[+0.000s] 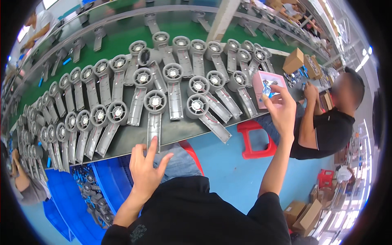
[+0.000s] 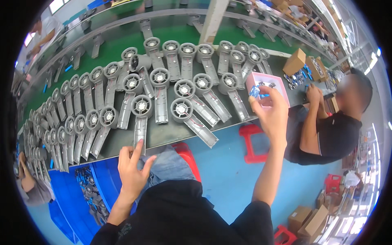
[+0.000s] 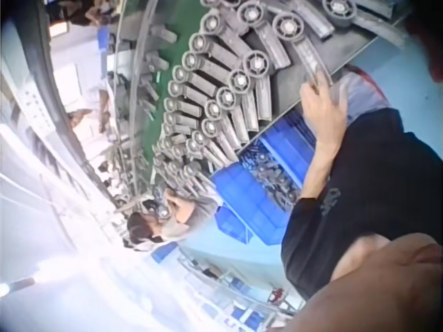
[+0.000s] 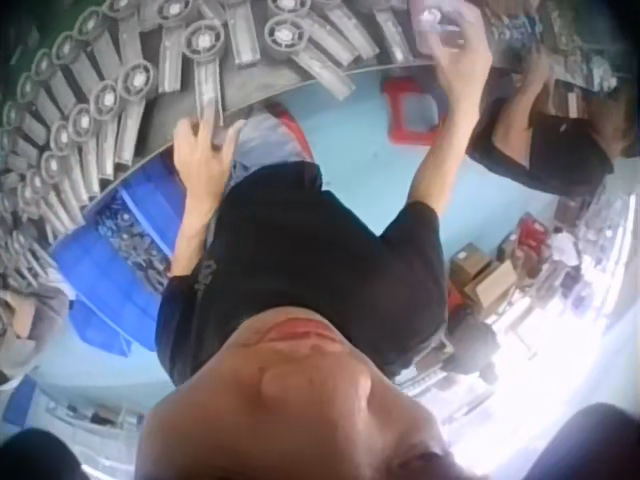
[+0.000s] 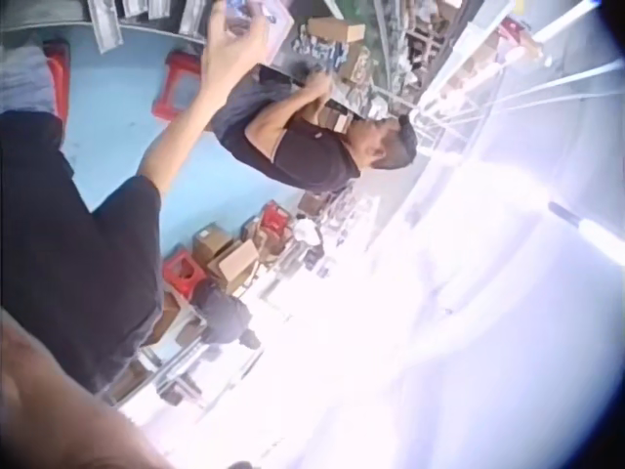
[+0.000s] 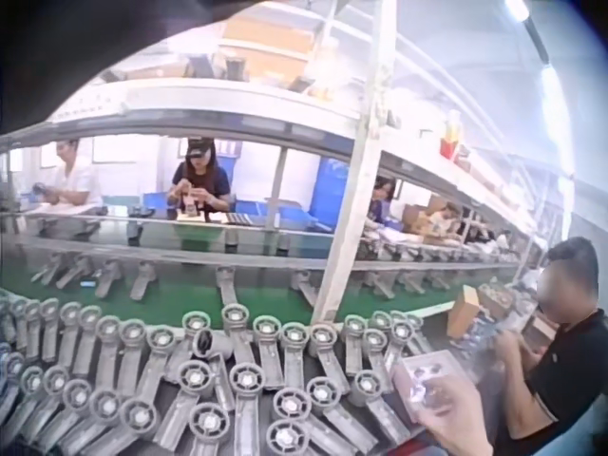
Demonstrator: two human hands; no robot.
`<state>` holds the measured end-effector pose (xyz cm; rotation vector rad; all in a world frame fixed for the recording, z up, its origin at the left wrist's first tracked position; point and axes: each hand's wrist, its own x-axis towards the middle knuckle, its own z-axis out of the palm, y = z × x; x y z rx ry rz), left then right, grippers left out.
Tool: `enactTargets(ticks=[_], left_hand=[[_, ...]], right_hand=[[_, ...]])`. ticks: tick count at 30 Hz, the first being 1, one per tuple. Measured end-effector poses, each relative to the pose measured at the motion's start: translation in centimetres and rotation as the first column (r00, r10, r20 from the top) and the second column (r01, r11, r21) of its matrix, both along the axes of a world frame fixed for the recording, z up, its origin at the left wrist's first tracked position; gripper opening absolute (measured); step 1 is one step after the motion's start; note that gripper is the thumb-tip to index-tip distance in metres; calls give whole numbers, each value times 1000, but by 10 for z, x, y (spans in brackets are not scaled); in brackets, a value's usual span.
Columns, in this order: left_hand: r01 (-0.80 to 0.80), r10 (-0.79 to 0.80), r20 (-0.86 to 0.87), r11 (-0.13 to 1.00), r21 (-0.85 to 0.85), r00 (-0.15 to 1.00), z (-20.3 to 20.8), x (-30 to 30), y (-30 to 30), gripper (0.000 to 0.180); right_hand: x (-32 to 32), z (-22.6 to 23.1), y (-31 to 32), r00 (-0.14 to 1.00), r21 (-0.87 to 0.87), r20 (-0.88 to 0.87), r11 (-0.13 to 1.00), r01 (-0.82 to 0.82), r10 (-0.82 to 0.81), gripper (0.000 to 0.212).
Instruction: Assembling small metal fan motor housings and inserting components on a production line.
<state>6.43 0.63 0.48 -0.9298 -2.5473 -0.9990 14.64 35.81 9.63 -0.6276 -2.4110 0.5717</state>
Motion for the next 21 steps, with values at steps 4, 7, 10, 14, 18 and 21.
enactTargets(ticks=[4,7,10,14,18,21], left_hand=[[5,4,-107,997,81,994,30,-10,4,46],[86,-55,-207,985,148,977,48,-29,8,47],[195,-149,-217,959,205,965,59,-36,8,42],[255,-193,-252,935,245,948,39,-46,-6,39],[9,-173,276,861,509,945,33,-48,-17,24],[116,-211,244,928,353,947,21,-60,-15,28]], right_hand=[[-6,17,-65,987,-184,-116,974,-133,113,33],[-28,15,-111,958,-270,-94,919,-286,271,34],[-51,4,-152,859,-303,-125,805,-509,496,37],[-74,-18,-185,719,-448,-167,598,-664,674,35],[-77,-44,-179,798,-660,-170,534,-528,578,24],[-73,-60,-179,862,-514,-114,714,-476,493,19]])
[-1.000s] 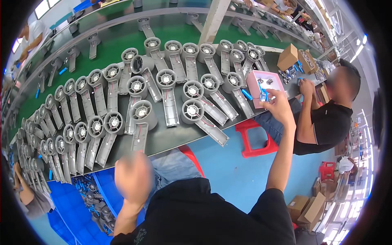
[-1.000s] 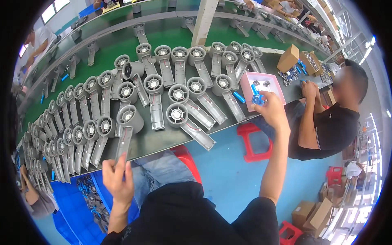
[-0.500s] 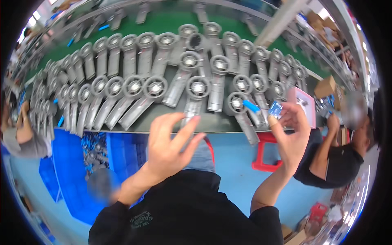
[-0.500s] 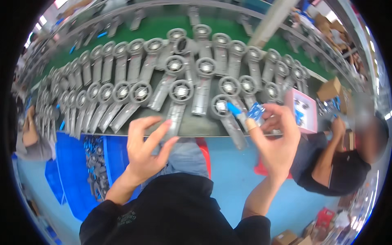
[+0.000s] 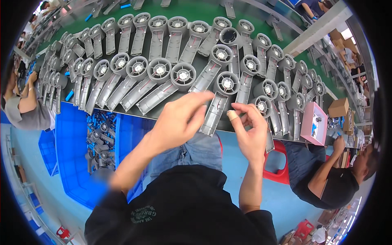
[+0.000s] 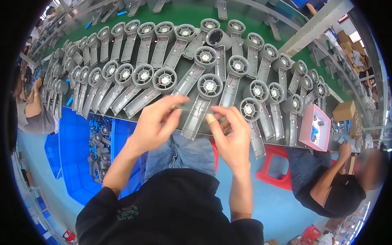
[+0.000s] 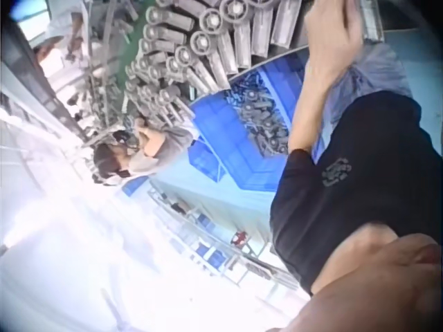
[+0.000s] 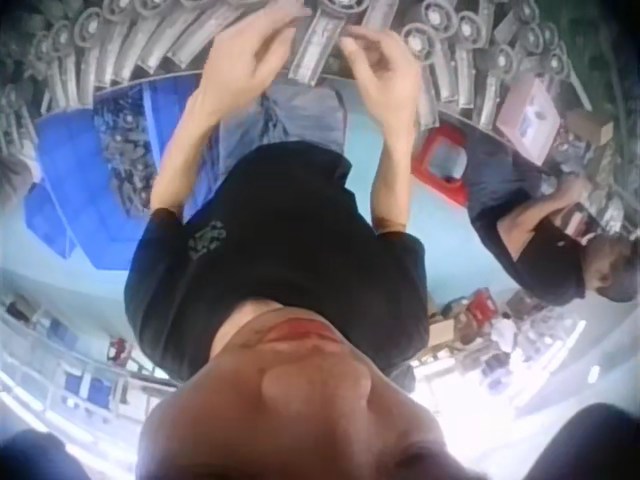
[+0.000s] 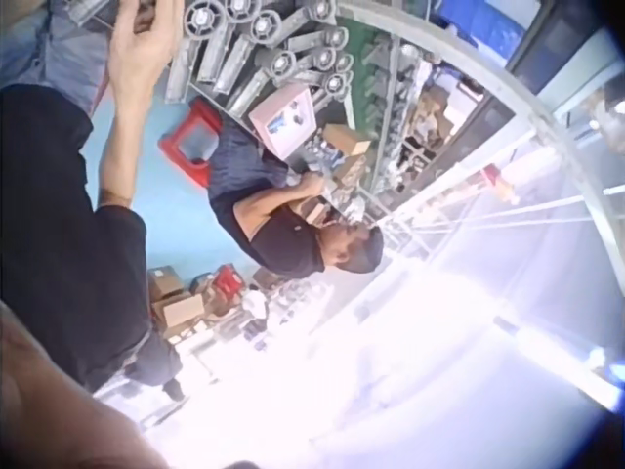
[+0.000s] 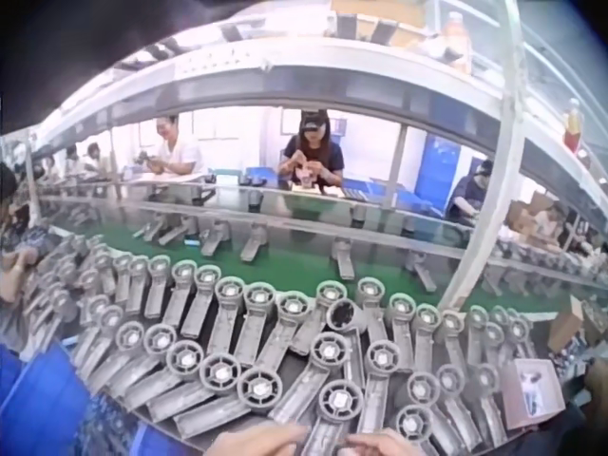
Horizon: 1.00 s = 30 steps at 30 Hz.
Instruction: Assembling small metal fan motor housings and inserting components on a production line.
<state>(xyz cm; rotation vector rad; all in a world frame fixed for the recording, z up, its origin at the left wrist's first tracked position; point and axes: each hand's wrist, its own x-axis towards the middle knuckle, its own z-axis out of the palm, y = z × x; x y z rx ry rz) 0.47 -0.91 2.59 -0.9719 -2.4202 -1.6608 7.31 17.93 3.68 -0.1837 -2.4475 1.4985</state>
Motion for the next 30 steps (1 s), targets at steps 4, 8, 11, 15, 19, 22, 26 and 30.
enactTargets(ticks=[4,8,11,15,19,22,26,30], left_hand=[[11,-216,-423,900,-436,880,-3,-8,7,40],[3,-275,-469,865,-502,839,-16,-13,17,33],[-27,-76,-360,962,-272,930,-18,-12,26,23],[-142,61,486,981,131,872,-10,-8,32,15],[-149,17,593,974,173,805,-12,-12,29,19],[-84,-27,582,983,164,813,-14,-9,18,26],[-39,-39,413,983,180,910,-15,-1,13,37],[-23,12,154,997,68,988,-23,-5,10,37]], right_hand=[[5,-14,-2,996,-66,44,994,82,-79,17],[2,-27,-10,993,-137,-51,986,97,-104,20],[-9,-36,-18,975,-175,-188,981,87,-120,26],[-24,-52,-27,947,-45,-302,994,101,-110,26],[-32,-60,-31,867,8,-474,984,180,-155,17],[-33,-61,-29,854,89,-502,974,209,-137,17],[-35,-59,-28,890,81,-421,970,229,-175,15],[-35,-61,-27,872,138,-463,959,248,-159,14]])
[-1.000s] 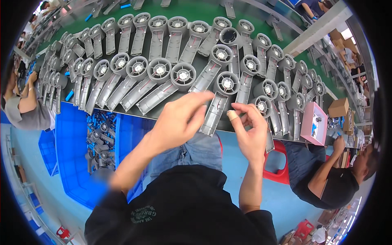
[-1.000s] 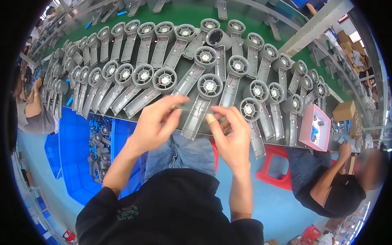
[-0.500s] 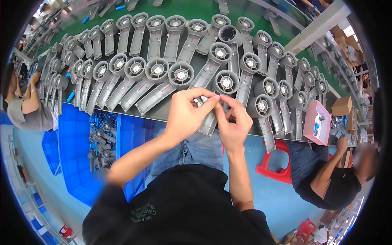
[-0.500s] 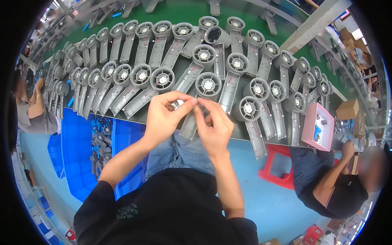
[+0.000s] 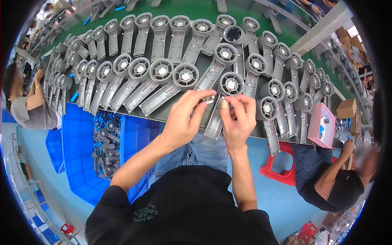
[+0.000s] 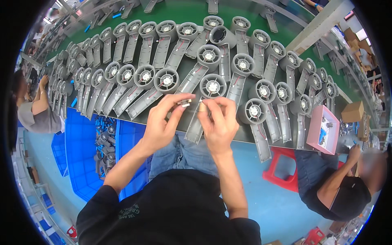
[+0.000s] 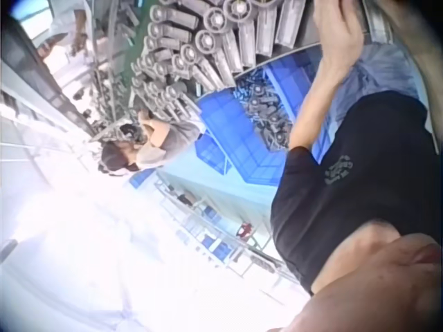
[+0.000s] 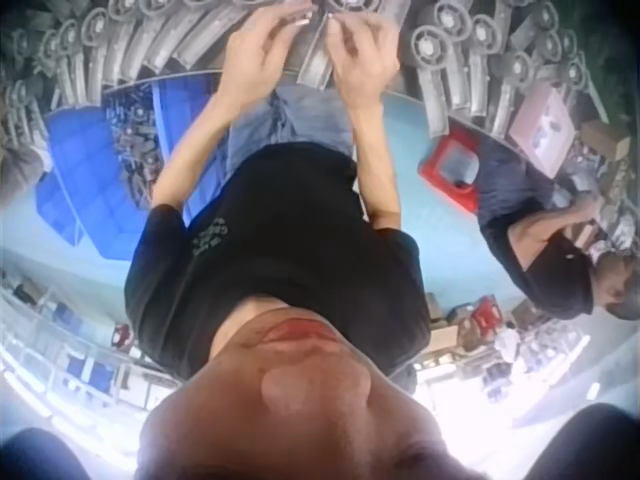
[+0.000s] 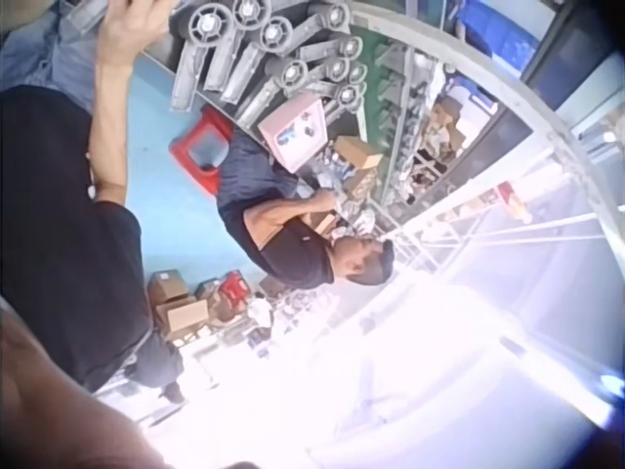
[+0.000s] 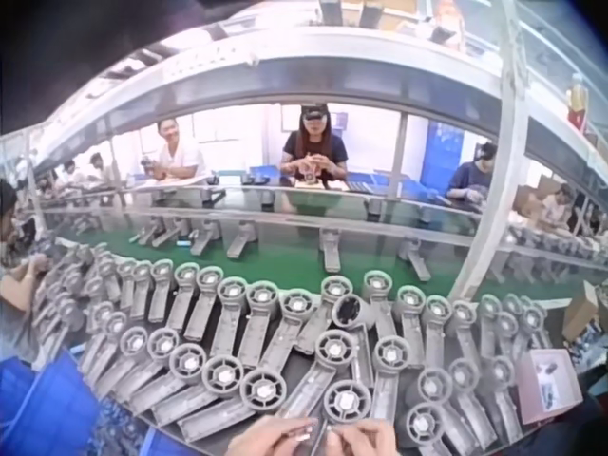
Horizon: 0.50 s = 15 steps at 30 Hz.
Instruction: Assembling small metal fan motor housings and inserting components on a production line.
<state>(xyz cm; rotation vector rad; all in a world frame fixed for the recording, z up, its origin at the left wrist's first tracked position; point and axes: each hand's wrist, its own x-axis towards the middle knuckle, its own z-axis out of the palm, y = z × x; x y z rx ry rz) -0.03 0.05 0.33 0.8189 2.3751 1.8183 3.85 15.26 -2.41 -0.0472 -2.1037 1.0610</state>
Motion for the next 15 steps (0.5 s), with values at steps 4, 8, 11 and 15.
enactTargets(ticks=[4,8,11,15], left_hand=[[-108,97,-282,994,-23,954,1,-1,5,31],[-123,126,-80,991,48,989,-1,2,11,29],[-107,109,-33,992,69,993,-3,2,15,30],[-70,71,-3,995,72,997,-3,2,16,29]], right_hand=[[4,1,0,999,-47,18,999,-25,26,15],[6,1,-1,994,-167,31,981,-100,107,14],[7,1,-3,992,-229,29,967,-115,125,13],[6,5,-5,992,-265,41,959,-104,119,12]])
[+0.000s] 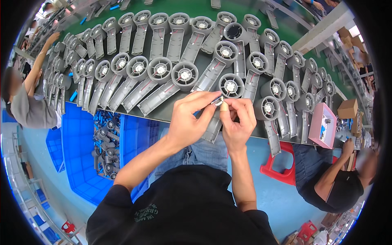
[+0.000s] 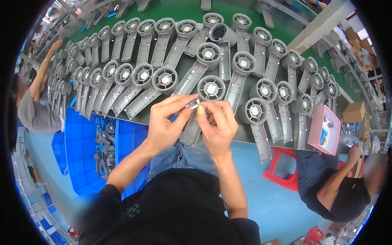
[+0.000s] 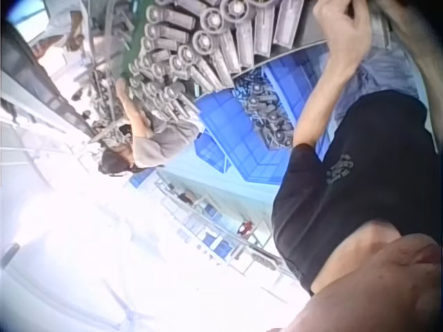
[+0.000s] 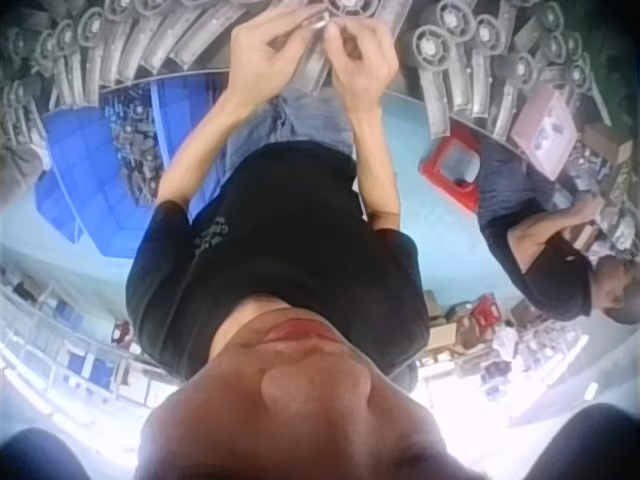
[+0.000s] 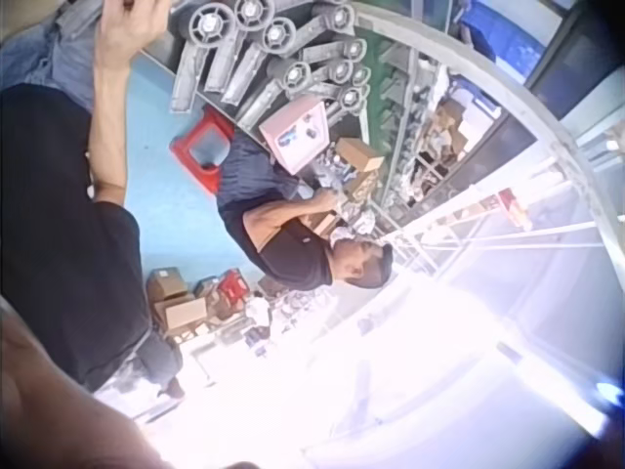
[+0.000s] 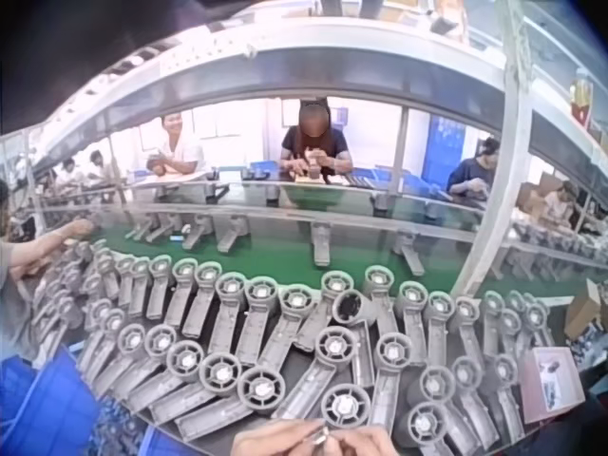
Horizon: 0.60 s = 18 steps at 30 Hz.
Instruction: Assembling small metal fan motor housings and inserting components on a production line.
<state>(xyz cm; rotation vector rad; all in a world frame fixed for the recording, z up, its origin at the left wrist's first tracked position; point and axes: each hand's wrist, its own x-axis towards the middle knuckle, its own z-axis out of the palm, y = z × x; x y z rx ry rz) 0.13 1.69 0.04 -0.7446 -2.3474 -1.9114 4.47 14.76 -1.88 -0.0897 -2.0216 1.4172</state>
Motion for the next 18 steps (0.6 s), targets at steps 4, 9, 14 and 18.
enactTargets(ticks=[4,9,14,18], left_hand=[[73,-75,-99,997,-23,992,3,-5,-5,30],[136,-173,-247,978,-157,954,2,-10,-13,31],[101,-153,-349,981,-164,925,-3,-12,-12,32],[179,-235,-357,967,-184,904,2,-17,-17,33]], right_hand=[[0,0,4,1000,-42,23,999,-11,12,12],[1,4,2,998,-53,43,998,-43,45,12],[-2,1,8,998,8,35,998,-59,58,12],[-1,2,13,996,51,-3,995,-88,88,13]])
